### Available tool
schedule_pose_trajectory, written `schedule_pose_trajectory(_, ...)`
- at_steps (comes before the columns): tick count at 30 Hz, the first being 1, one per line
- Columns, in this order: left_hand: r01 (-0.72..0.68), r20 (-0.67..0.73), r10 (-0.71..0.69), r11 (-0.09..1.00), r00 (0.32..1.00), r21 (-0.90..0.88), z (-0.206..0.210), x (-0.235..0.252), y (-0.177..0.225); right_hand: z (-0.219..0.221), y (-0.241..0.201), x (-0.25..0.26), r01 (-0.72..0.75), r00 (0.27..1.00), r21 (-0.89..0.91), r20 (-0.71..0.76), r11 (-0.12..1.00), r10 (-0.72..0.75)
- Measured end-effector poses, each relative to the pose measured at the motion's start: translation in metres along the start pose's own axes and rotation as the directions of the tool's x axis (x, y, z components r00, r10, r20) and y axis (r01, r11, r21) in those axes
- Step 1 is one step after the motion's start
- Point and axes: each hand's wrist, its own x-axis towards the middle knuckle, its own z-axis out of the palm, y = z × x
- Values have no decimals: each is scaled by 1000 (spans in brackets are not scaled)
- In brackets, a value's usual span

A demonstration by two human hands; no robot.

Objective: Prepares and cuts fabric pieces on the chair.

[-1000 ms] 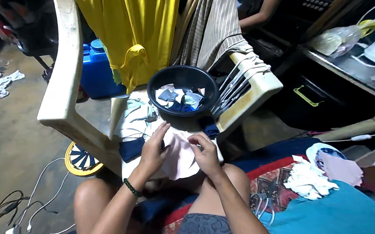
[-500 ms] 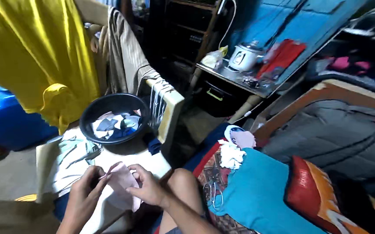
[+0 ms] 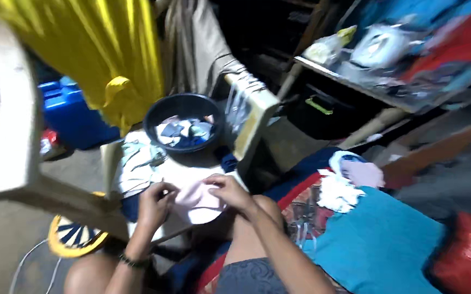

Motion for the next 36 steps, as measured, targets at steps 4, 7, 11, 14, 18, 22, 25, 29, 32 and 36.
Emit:
schedule_pose_trajectory(4,268,172,-273,962,947,49,5,4,7,-5,0,10,-90,992,-161,76,983,103)
schedule_pose_trajectory(7,242,96,-242,970,965,17,11,0,10,-5,-2,9,-92,995,-175,25,980,98)
schedule_pose_trajectory(11,19,-29,-22,997,999,-80,13,2,5,-11,-1,6,-16,999,-152,-53,988,8)
schedule_pose_trajectory(14,61,95,-65,997,993,47,15,6,6,-18,0,6,-55,998,-240,4,969,58)
schedule_pose_trajectory(18,82,139,-114,972,984,218,21,0,9,-10,-2,5,-35,997,-298,61,954,55)
schedule_pose_trajectory(22,-28,76,11,971,997,236,28,-2,-2,-11,4,2,11,999,-315,42,949,2)
schedule_pose_trajectory(25,-42,90,21,970,996,239,26,-2,-3,-11,1,3,10,997,-330,71,944,14)
schedule_pose_trajectory(29,-37,113,8,965,994,261,25,0,-3,-9,0,2,11,995,-352,97,936,24)
schedule_pose_trajectory(32,-39,117,6,959,993,281,26,-1,-3,-7,1,-1,21,995,-358,95,934,14)
schedule_pose_trajectory(36,-66,122,31,954,992,292,25,-1,-5,-8,13,-17,139,979,-336,-95,931,-181)
